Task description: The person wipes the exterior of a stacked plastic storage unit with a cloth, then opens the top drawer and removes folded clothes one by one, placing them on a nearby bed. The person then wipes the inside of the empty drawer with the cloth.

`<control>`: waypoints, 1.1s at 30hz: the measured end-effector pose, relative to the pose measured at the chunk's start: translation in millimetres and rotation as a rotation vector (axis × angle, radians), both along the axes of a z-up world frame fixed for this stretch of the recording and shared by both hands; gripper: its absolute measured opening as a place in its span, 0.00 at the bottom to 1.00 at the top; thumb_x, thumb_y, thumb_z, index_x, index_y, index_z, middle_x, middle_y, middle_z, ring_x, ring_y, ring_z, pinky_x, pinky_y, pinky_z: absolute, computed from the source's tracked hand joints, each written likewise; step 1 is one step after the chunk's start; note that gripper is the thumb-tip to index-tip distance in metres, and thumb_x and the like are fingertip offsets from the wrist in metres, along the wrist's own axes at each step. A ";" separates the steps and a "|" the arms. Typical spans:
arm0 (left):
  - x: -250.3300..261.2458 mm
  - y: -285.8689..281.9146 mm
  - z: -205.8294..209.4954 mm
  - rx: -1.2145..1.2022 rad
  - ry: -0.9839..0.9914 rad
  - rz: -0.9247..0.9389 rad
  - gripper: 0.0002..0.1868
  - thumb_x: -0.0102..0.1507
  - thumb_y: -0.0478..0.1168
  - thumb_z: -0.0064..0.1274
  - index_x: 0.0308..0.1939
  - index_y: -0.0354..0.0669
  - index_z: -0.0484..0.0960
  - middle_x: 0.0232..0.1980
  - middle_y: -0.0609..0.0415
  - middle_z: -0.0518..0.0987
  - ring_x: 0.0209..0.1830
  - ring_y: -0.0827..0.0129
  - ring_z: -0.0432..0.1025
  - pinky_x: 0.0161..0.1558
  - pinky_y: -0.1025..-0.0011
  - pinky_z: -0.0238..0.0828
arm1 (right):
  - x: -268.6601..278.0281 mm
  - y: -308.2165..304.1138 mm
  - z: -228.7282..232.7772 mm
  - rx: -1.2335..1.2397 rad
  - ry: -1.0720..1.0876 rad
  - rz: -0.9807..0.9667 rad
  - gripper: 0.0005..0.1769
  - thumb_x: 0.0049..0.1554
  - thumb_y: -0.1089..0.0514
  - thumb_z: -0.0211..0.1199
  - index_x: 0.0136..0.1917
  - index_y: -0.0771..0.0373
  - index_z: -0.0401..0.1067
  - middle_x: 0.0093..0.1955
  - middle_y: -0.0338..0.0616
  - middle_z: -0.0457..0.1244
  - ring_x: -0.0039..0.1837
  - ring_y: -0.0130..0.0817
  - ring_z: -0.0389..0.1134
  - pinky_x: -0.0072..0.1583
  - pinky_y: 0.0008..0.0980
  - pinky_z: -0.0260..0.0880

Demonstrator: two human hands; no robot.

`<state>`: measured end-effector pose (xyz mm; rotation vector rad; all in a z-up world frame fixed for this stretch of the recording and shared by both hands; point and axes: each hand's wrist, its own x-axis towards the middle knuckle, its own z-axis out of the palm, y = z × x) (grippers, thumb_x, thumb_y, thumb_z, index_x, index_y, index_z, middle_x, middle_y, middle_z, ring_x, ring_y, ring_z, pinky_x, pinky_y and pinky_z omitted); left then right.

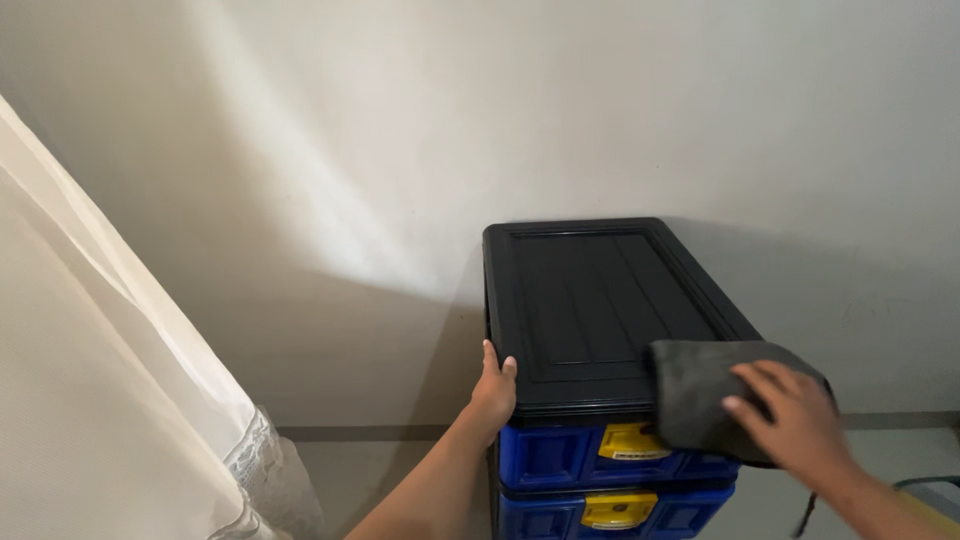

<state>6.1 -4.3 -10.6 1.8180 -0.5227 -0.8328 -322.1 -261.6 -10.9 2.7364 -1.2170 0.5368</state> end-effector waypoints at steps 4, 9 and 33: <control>-6.8 -4.4 -4.0 0.000 -0.087 0.121 0.36 0.72 0.54 0.29 0.81 0.55 0.37 0.82 0.43 0.50 0.81 0.47 0.51 0.77 0.54 0.53 | 45.0 70.7 14.8 0.062 -0.005 0.207 0.36 0.53 0.30 0.56 0.70 0.45 0.68 0.72 0.37 0.57 0.75 0.41 0.55 0.73 0.51 0.57; -49.2 7.2 7.0 0.005 -0.265 0.405 0.31 0.72 0.52 0.30 0.77 0.43 0.53 0.82 0.39 0.44 0.80 0.45 0.49 0.75 0.55 0.53 | 121.2 165.4 37.5 0.128 0.151 0.404 0.40 0.54 0.37 0.63 0.76 0.47 0.61 0.78 0.39 0.51 0.79 0.45 0.48 0.72 0.55 0.46; -120.7 10.6 -27.7 -0.245 -0.444 0.575 0.31 0.71 0.54 0.34 0.78 0.53 0.54 0.80 0.38 0.47 0.77 0.46 0.53 0.71 0.55 0.53 | 179.1 186.3 64.9 1.244 -0.473 0.609 0.15 0.57 0.67 0.59 0.58 0.66 0.75 0.52 0.47 0.72 0.54 0.29 0.76 0.59 0.28 0.76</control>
